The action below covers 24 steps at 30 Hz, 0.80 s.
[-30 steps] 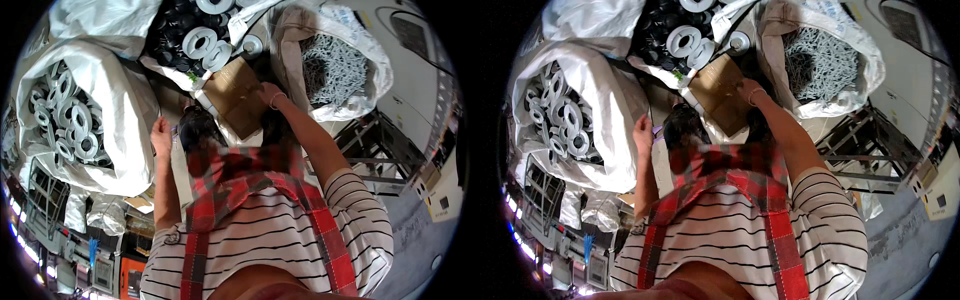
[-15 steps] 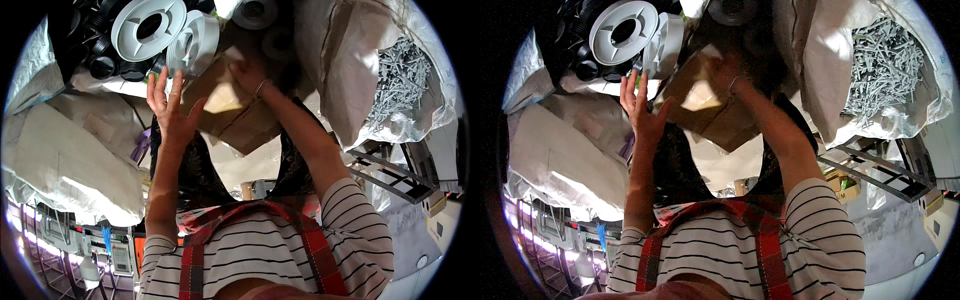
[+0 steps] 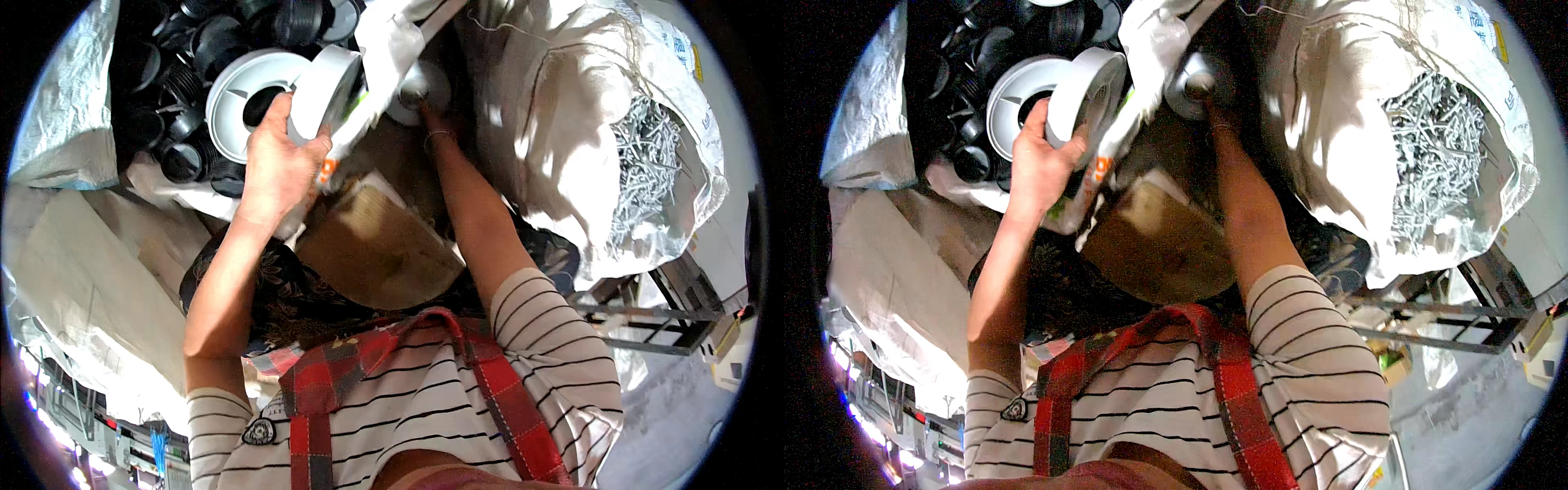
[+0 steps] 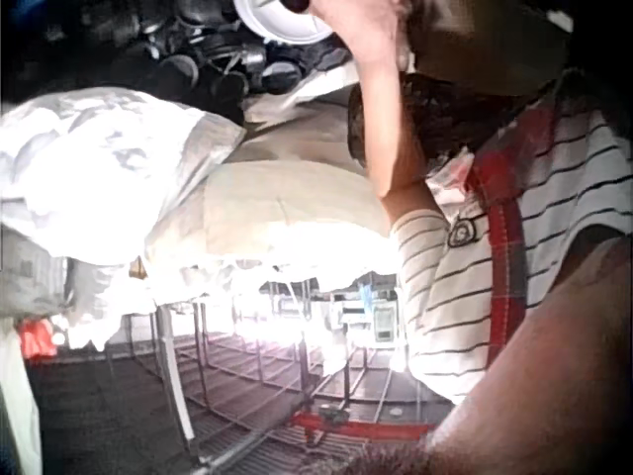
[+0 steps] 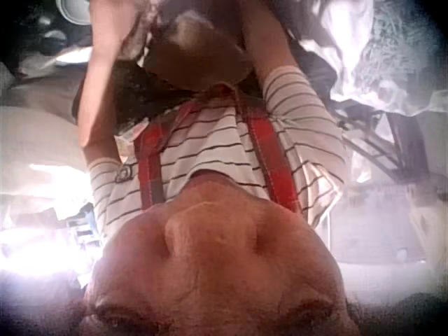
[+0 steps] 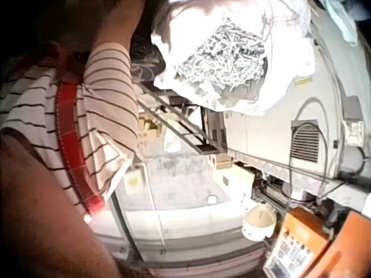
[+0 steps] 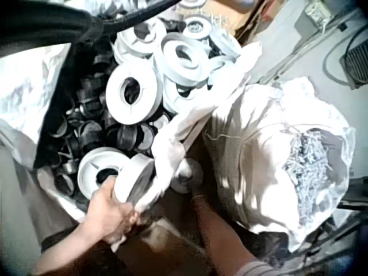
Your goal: The person sits on the floor and repeatedly picks up white circular plastic rings and black cylindrical inserts. They fit the black inserts into the center of the white rings by hand and place the assembled units into a pile. The task involves continuous manual assembly of these two-part components.
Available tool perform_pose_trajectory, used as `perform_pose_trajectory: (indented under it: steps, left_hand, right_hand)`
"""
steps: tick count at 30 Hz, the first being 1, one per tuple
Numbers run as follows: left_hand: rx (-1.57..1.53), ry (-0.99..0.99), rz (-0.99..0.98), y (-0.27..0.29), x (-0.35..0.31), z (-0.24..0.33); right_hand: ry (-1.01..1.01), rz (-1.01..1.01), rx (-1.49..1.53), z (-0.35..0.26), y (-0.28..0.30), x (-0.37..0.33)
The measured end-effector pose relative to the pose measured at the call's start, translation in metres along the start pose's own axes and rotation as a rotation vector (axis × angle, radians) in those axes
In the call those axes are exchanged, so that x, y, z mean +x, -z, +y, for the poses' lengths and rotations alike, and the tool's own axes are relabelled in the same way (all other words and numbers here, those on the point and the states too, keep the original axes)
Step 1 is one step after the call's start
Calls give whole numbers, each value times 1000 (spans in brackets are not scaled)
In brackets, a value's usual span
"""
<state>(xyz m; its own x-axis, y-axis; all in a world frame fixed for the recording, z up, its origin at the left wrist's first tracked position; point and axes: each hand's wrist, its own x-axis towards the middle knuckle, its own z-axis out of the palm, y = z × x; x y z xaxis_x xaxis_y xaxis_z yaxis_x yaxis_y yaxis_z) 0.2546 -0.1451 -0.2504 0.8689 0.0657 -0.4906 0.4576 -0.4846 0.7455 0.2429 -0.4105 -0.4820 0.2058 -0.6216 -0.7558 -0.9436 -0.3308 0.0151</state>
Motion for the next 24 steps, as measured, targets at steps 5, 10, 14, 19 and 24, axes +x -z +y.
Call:
perform_pose_trajectory:
  steps: [5, 10, 14, 19, 24]
  left_hand:
    - [-254, -133, 152, 27, -5, 19]
    - [-511, -438, 435, 50, -43, 41]
    - [-457, -506, 863, 91, -58, 42]
    - [-604, -520, 964, 129, -66, 10]
    - [-698, -423, 860, 139, -87, -6]
  right_hand:
    - [315, 75, -70, 11, -25, 10]
    - [146, -119, 487, 64, 10, -38]
    - [407, -437, 900, 44, 88, -133]
    - [987, -662, 476, -107, 174, -260]
    - [1478, -53, -101, -148, 194, -241]
